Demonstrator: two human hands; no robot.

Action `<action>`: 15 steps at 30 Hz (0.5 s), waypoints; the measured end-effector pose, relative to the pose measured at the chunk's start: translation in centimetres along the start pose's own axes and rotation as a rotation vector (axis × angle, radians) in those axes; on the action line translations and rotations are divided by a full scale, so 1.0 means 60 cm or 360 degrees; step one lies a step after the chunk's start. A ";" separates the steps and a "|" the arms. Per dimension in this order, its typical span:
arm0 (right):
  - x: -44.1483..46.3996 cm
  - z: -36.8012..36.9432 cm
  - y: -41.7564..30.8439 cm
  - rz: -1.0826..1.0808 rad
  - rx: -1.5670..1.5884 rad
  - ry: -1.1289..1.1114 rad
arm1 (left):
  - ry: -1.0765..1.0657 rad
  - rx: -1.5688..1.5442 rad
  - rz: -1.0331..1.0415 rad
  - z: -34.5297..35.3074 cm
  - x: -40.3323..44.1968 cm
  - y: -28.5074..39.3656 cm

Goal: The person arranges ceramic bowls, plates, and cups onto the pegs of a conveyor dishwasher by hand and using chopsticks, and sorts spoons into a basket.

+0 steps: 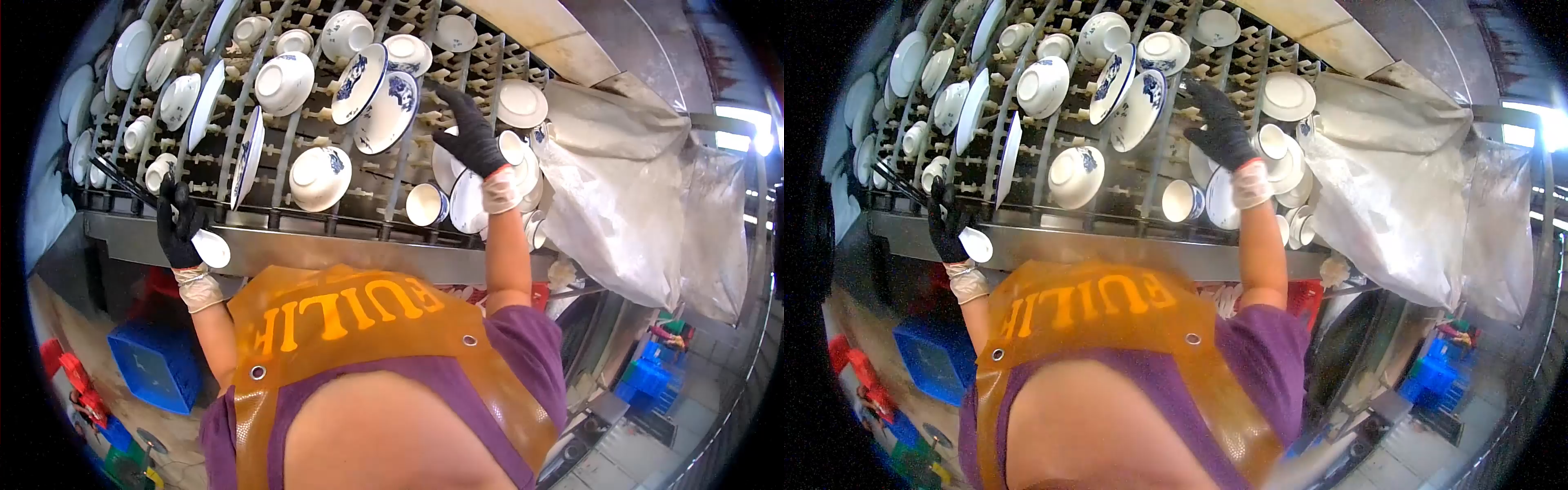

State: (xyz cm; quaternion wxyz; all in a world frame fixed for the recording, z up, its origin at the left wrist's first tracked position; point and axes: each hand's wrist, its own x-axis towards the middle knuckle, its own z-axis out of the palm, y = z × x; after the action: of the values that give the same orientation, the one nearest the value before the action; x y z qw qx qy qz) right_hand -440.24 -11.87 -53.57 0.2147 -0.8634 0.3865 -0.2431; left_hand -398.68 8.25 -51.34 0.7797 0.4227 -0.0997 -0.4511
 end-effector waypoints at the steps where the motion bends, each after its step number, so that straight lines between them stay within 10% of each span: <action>1: -0.026 0.000 0.050 0.0209 -0.0001 -0.0201 | 0.0011 0.0001 -0.0006 -0.010 0.003 -0.003; 3: -0.075 0.002 0.135 0.0448 -0.0045 -0.0608 | -0.0360 -0.0096 -0.0134 -0.043 0.020 -0.011; 11: -0.030 -0.132 0.032 0.0002 -0.0490 -0.1025 | -0.0089 0.0109 -0.0019 -0.010 -0.005 -0.031; 15: -0.012 -0.122 -0.031 -0.0459 -0.1088 -0.0343 | -0.0391 0.0058 -0.0069 -0.023 -0.004 -0.040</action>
State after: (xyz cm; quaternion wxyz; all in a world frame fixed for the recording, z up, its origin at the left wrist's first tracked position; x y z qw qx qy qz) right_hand -443.92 -11.54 -46.93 -0.0824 -0.9512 0.2950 -0.0359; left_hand -399.56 8.63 -53.94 0.7437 0.3804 -0.1935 -0.5145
